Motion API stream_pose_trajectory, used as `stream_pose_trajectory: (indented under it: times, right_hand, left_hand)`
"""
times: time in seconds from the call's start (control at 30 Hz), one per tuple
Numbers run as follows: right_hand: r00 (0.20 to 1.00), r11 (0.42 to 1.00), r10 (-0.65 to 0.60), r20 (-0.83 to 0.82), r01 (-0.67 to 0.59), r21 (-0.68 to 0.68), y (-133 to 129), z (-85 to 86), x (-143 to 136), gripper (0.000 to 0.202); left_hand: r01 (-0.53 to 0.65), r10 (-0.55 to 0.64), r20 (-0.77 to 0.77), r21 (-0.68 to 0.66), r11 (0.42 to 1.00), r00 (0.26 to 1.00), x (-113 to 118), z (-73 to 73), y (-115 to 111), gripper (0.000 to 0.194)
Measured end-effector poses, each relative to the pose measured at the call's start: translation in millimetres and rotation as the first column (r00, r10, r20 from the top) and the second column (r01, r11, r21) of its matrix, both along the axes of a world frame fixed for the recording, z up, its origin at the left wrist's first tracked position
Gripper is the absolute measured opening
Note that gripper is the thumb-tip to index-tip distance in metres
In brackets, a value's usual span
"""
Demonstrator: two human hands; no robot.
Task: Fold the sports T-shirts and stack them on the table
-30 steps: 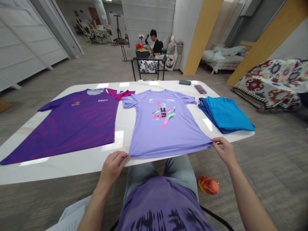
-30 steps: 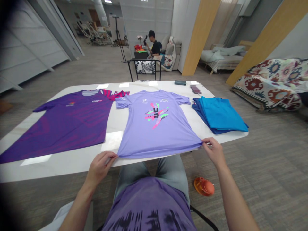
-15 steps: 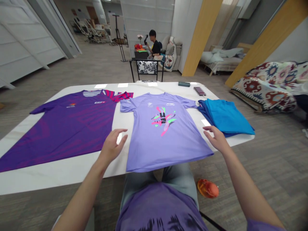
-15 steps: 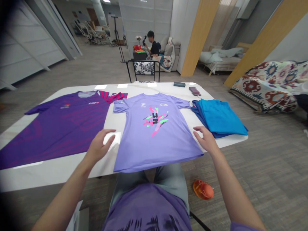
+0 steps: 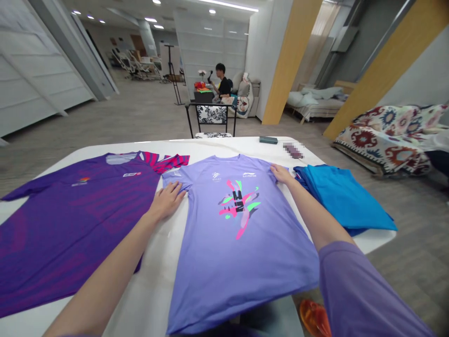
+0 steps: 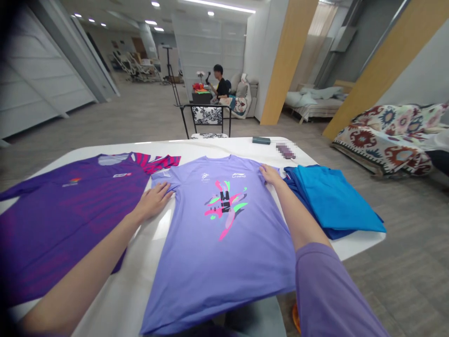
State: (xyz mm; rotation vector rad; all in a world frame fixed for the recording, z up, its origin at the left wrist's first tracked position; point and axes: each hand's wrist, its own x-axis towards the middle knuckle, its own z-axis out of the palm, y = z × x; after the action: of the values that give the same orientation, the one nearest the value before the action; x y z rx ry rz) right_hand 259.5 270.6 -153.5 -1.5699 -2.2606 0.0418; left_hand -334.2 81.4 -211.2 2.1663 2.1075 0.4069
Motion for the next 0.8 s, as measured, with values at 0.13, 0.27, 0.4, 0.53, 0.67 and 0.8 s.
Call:
stream_pose_trajectory:
  times: [0.13, 0.27, 0.4, 0.53, 0.67, 0.8]
  right_hand:
    - [0.991, 0.975, -0.135, 0.018, 0.136, -0.173, 16, -7.8, 1, 0.078]
    - [0.981, 0.969, -0.185, -0.055, 0.173, -0.175, 2, -6.9, -9, 0.084]
    - [0.999, 0.996, 0.024, -0.046, -0.027, -0.080, -90, -3.0, -27, 0.079]
    - [0.975, 0.972, 0.222, 0.024, -0.220, -0.078, -242, -10.2, -24, 0.089]
    - [0.979, 0.974, 0.204, 0.023, -0.201, -0.103, -346, -27.8, -3, 0.111]
    - [0.980, 0.973, 0.197, 0.032, -0.191, -0.129, -372, -31.7, 10, 0.113]
  left_hand:
    - [-0.103, 0.103, -0.034, 0.008, 0.995, 0.994, 1, 2.2, -30, 0.070]
    - [-0.156, 0.153, 0.036, 0.115, 0.981, 0.988, 1, 15.4, -26, 0.062]
    - [-0.098, 0.066, 0.210, 0.147, 0.984, 0.976, -6, 17.4, 19, 0.062]
    - [-0.019, 0.024, 0.126, -0.042, 0.999, 0.992, -17, 5.7, 67, 0.083]
    - [-0.002, 0.012, 0.049, -0.190, 0.982, 0.999, -31, -1.9, 91, 0.114]
    - [0.027, -0.018, 0.044, -0.220, 0.975, 0.999, -33, 8.8, 85, 0.122]
